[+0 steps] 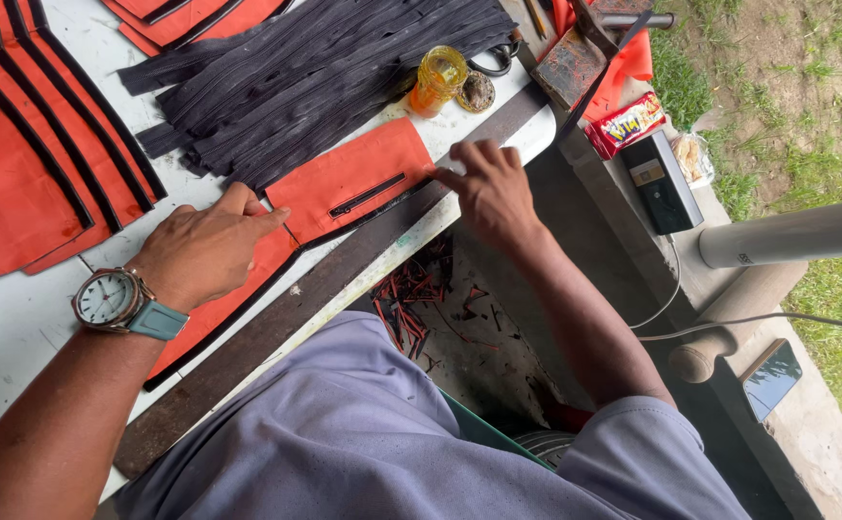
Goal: The person assembles orange fabric pouches by inserting black zipper strips into pre-cut slots. They repeatedly pick up a pouch, align a zipper, press it into place, and set the finished unit aside. The process continues with multiple pouches on a white workbench.
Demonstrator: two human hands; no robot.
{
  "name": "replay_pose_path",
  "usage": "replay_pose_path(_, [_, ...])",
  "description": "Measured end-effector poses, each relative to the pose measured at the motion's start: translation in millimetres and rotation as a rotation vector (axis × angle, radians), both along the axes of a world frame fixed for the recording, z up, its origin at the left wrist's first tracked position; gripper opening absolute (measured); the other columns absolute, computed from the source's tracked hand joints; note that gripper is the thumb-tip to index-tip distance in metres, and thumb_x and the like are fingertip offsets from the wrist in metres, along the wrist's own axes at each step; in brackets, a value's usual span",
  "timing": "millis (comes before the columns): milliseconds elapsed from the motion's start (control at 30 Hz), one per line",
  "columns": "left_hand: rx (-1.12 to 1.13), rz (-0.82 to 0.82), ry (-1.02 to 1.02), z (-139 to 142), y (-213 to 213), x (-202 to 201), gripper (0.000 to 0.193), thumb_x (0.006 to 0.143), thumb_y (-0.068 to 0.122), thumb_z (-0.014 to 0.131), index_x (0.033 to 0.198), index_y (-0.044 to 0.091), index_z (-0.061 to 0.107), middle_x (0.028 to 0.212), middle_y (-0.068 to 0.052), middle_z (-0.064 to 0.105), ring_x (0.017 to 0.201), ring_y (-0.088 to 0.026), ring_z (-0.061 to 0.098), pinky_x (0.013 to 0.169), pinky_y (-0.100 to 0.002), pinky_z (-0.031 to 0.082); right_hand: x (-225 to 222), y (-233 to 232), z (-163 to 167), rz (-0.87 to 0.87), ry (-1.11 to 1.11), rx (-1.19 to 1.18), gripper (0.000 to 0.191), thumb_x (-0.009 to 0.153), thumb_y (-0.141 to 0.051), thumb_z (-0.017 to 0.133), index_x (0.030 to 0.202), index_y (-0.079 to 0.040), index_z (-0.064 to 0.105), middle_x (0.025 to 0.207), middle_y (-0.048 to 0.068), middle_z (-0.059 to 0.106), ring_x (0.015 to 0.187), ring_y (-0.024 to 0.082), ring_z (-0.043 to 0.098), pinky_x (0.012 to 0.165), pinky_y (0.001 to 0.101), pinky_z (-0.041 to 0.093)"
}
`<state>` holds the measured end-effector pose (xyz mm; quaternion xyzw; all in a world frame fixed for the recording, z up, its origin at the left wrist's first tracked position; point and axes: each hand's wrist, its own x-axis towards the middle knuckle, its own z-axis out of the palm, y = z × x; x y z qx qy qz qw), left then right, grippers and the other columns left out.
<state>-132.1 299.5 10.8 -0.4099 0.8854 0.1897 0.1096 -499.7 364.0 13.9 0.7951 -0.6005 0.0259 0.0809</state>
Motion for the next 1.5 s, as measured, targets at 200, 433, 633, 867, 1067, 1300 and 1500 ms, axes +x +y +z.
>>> replay_pose_path(200, [0.059, 0.034, -0.012, 7, 3, 0, 0.065, 0.087, 0.011, 0.059, 0.149, 0.030, 0.049, 0.139, 0.002, 0.048, 0.103, -0.024, 0.067, 0.092, -0.046, 0.053, -16, -14, -12, -0.105, -0.636, 0.193, 0.065, 0.066, 0.006, 0.065, 0.125, -0.020, 0.072, 0.149, 0.016, 0.047, 0.138, 0.038, 0.044, 0.110, 0.0464, 0.046])
replay_pose_path(433, [0.094, 0.049, -0.036, 20, 4, -3, 0.066, 0.088, 0.015, 0.065, 0.150, 0.029, 0.046, 0.143, 0.001, 0.046, 0.099, -0.029, 0.070, 0.093, -0.047, 0.054, -11, -5, -34, -0.160, -0.469, 0.164, 0.076, 0.061, 0.004, 0.068, 0.134, -0.018, 0.071, 0.158, 0.019, 0.040, 0.139, 0.045, 0.040, 0.110, 0.0548, 0.039])
replay_pose_path(633, [0.118, 0.084, 0.018, 23, 5, -4, 0.065, 0.087, 0.010, 0.063, 0.148, 0.030, 0.050, 0.144, 0.003, 0.046, 0.103, -0.031, 0.070, 0.093, -0.046, 0.056, -29, -42, 11, -0.191, -0.298, -0.261, 0.041, 0.076, -0.017, 0.080, 0.116, -0.013, 0.075, 0.133, 0.013, 0.055, 0.130, 0.036, 0.046, 0.103, 0.0501, 0.038])
replay_pose_path(867, [0.094, 0.065, -0.011, 28, 4, -5, 0.064, 0.088, 0.016, 0.067, 0.148, 0.030, 0.048, 0.143, 0.003, 0.045, 0.104, -0.031, 0.068, 0.091, -0.047, 0.056, -18, -111, 38, -0.117, -0.010, -0.145, 0.023, 0.072, -0.014, 0.077, 0.092, -0.023, 0.076, 0.120, 0.007, 0.055, 0.118, 0.029, 0.046, 0.100, 0.0462, 0.036])
replay_pose_path(1067, [0.141, 0.120, -0.033, 28, 6, -5, 0.066, 0.091, 0.014, 0.064, 0.150, 0.033, 0.045, 0.142, 0.007, 0.047, 0.098, -0.029, 0.071, 0.089, -0.044, 0.059, -21, -71, 51, -0.106, -0.198, -0.142, 0.040, 0.074, -0.005, 0.072, 0.112, -0.017, 0.073, 0.123, 0.011, 0.056, 0.117, 0.031, 0.051, 0.095, 0.0474, 0.039])
replay_pose_path(1300, [0.104, 0.083, -0.048, 29, 7, -7, 0.066, 0.091, 0.016, 0.066, 0.151, 0.032, 0.045, 0.144, 0.006, 0.045, 0.099, -0.029, 0.070, 0.087, -0.045, 0.058, 5, 1, -2, -0.068, -0.567, 0.183, 0.078, 0.068, 0.006, 0.058, 0.143, -0.013, 0.059, 0.125, 0.015, 0.060, 0.118, 0.033, 0.060, 0.103, 0.0405, 0.050])
replay_pose_path(1500, [0.115, 0.082, -0.019, 35, 8, -10, 0.067, 0.088, 0.018, 0.068, 0.150, 0.030, 0.045, 0.147, 0.005, 0.044, 0.101, -0.030, 0.070, 0.088, -0.044, 0.058, 5, -3, -11, -0.135, -0.514, 0.166, 0.066, 0.068, 0.007, 0.058, 0.130, -0.013, 0.069, 0.124, 0.014, 0.061, 0.118, 0.033, 0.060, 0.102, 0.0391, 0.051])
